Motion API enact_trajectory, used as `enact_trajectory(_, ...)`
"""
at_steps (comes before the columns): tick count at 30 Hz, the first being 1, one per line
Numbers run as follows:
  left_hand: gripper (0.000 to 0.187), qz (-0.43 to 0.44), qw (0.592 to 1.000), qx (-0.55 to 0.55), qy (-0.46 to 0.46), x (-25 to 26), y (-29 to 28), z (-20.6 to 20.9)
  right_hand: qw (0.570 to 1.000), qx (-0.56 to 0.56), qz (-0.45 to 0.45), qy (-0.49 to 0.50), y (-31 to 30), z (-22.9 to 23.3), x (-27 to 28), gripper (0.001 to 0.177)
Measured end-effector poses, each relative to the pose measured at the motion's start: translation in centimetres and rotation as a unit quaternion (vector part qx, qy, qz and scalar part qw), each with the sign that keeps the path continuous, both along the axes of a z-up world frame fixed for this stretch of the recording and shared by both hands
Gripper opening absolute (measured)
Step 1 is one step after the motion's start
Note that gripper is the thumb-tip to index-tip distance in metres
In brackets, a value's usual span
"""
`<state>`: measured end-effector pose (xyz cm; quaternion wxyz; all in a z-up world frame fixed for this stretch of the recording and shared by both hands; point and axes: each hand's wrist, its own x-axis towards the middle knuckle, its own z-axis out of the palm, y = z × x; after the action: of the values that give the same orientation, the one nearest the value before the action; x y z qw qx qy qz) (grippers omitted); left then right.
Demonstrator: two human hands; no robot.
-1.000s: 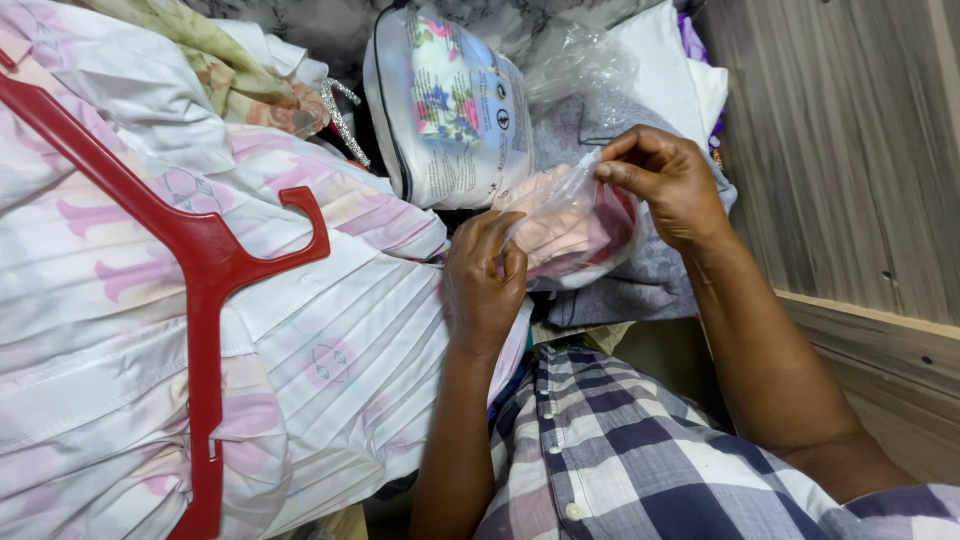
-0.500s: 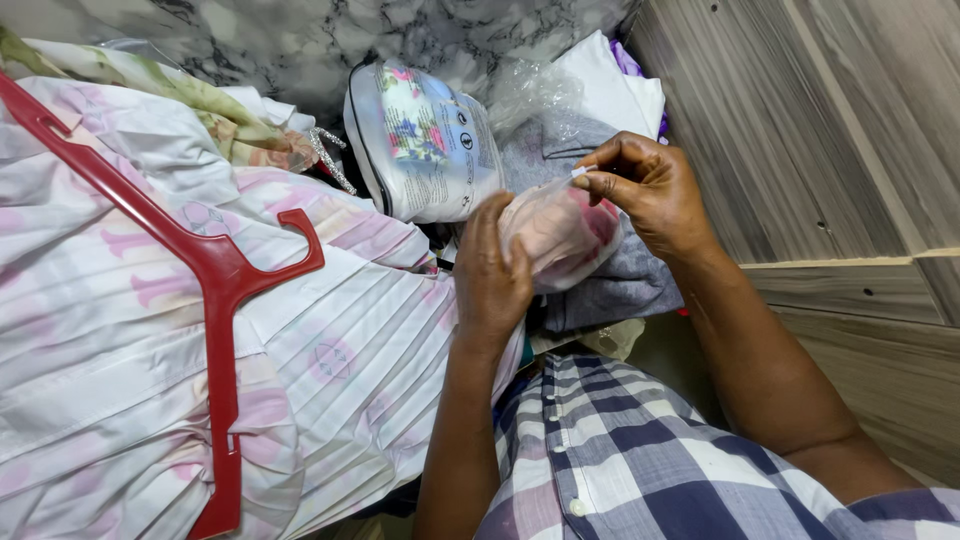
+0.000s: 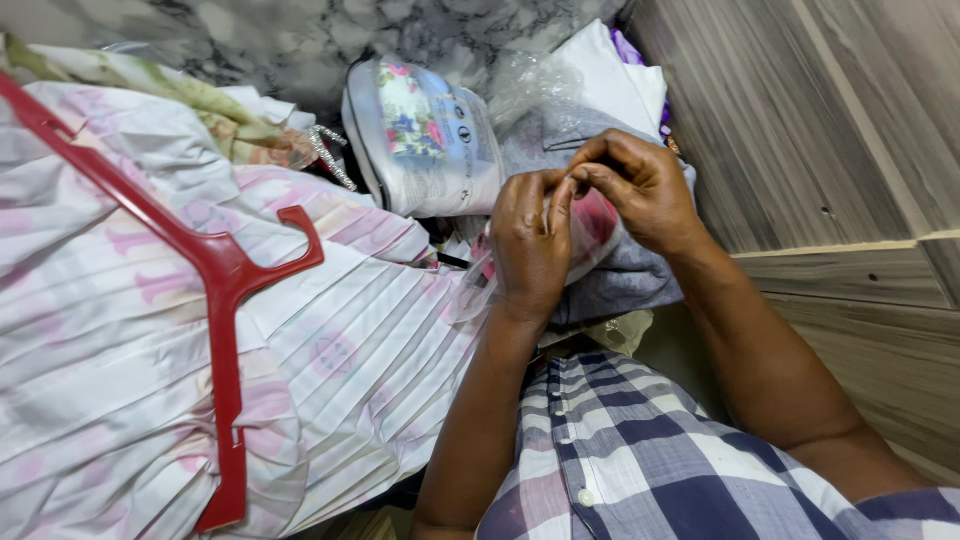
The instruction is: The person organizes clothing by packing small garments into a plastic bag, then unfolding, folding, and arranging shirts and other fabrics by hand.
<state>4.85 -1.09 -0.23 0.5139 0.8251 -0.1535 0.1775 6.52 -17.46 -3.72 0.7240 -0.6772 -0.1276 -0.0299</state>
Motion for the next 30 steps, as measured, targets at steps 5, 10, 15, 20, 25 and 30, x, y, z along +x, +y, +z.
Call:
enact_trajectory(5, 0.009, 0.038, 0.997, 0.067, -0.016, 0.8, 0.3, 0.0, 0.998, -0.044, -0.029, -0.035, 0.0, 0.1, 1.0, 0.006)
enact_trajectory(10, 0.010, 0.063, 0.990, 0.126, -0.024, 0.6, 1.2, -1.1, 0.996, -0.008, -0.081, 0.032, -1.1, 0.5, 2.0, 0.006)
enact_trajectory(15, 0.009, 0.073, 0.984, 0.163, -0.017, -0.6, 3.0, -2.4, 0.992, 0.051, -0.102, 0.053, -2.3, 0.4, 2.7, 0.005)
enact_trajectory(20, 0.011, 0.077, 0.973, 0.213, 0.039, -2.5, 6.2, -3.7, 0.992, 0.062, -0.107, 0.031, -3.3, -0.2, 3.6, 0.004)
enact_trajectory(25, 0.012, 0.119, 0.969, 0.203, 0.077, -3.9, 8.5, -5.3, 0.990, 0.078, -0.118, 0.015, -4.5, -1.5, 4.8, 0.005)
enact_trajectory(30, 0.012, 0.127, 0.968, 0.190, 0.107, -4.5, 9.1, -5.7, 0.991, 0.070, -0.117, 0.009, -4.5, -2.3, 5.7, 0.005)
